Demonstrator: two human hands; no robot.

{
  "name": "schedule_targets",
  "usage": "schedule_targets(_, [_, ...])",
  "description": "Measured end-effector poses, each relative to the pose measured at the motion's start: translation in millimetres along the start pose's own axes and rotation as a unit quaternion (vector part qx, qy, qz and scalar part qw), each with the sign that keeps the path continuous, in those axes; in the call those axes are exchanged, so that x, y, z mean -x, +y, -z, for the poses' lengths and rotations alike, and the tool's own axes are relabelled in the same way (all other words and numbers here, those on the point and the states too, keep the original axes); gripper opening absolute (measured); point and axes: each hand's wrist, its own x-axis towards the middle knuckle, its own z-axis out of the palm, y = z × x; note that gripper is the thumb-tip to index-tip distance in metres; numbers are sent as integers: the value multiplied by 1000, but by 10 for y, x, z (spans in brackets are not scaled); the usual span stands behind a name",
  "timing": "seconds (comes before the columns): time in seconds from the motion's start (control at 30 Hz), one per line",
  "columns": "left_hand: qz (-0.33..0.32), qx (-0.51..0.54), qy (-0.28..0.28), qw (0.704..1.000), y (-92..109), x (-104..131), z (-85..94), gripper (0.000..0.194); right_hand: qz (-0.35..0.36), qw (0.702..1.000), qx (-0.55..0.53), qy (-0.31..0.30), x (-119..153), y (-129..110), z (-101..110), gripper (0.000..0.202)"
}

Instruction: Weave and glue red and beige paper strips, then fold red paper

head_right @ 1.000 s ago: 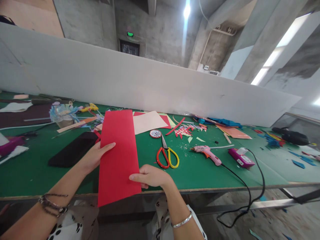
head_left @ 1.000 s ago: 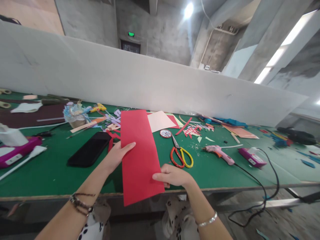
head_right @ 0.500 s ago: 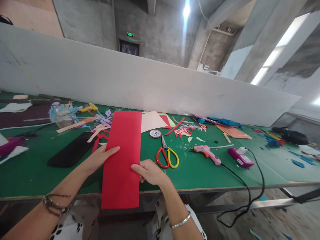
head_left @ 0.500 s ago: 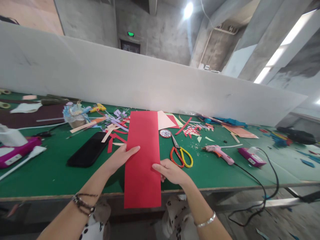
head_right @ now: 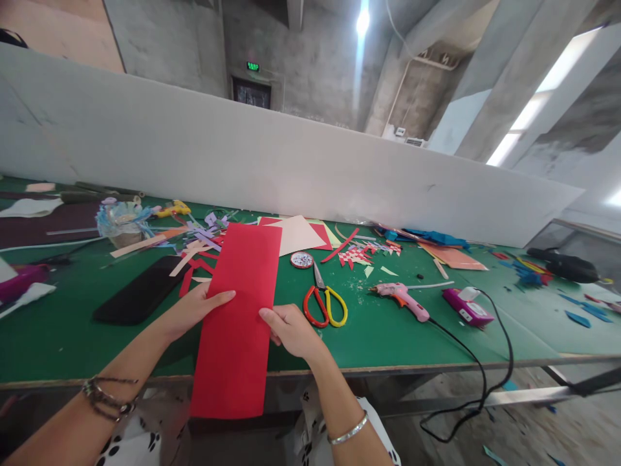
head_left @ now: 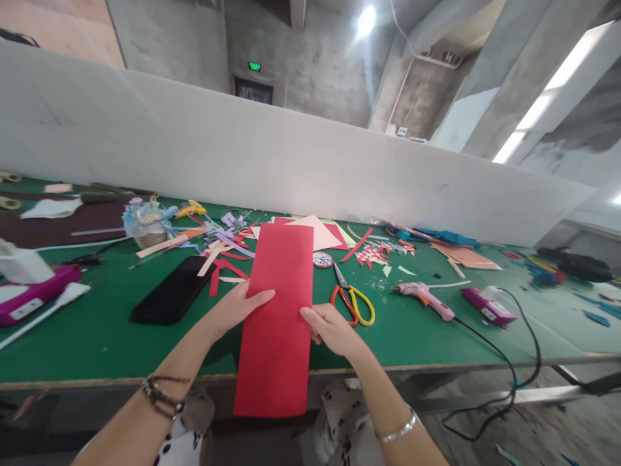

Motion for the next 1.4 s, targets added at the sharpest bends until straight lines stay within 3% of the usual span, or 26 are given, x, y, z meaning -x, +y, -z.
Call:
schedule_targets(0.17, [2, -1, 22, 1000, 13, -4, 18, 53, 3, 998, 13, -67, 29, -29, 21, 56])
schedule_targets(0.33, [5, -23, 5, 1000, -9, -5, 22, 51, 2, 1000, 3, -8, 12, -38, -5, 58])
schedule_targets(0.6, [15, -5, 9, 1000, -1, 1, 40, 50, 19, 997, 28, -64, 44, -41, 36, 55])
schedule_targets(0.83, [-2, -32, -23, 999, -3, 1, 24, 51, 22, 999, 40, -1, 30, -52, 12, 52])
schedule_targets(1.07, [19, -30, -40, 999, -8, -1, 31, 53, 33, 998, 52, -13, 32, -42, 24, 55])
schedule_targets(1.2, [12, -60, -71, 996, -8, -7, 32, 50, 25, 998, 57, 14, 21, -22, 14, 57])
schedule_targets(1.3, [15, -51, -54, 997, -6, -6, 32, 51, 21, 997, 62, 36, 24, -29, 13, 54])
schedule_targets(1.4, [19, -36, -38, 998, 1, -3, 40, 49, 22, 998, 65, 7, 35, -38, 9, 53])
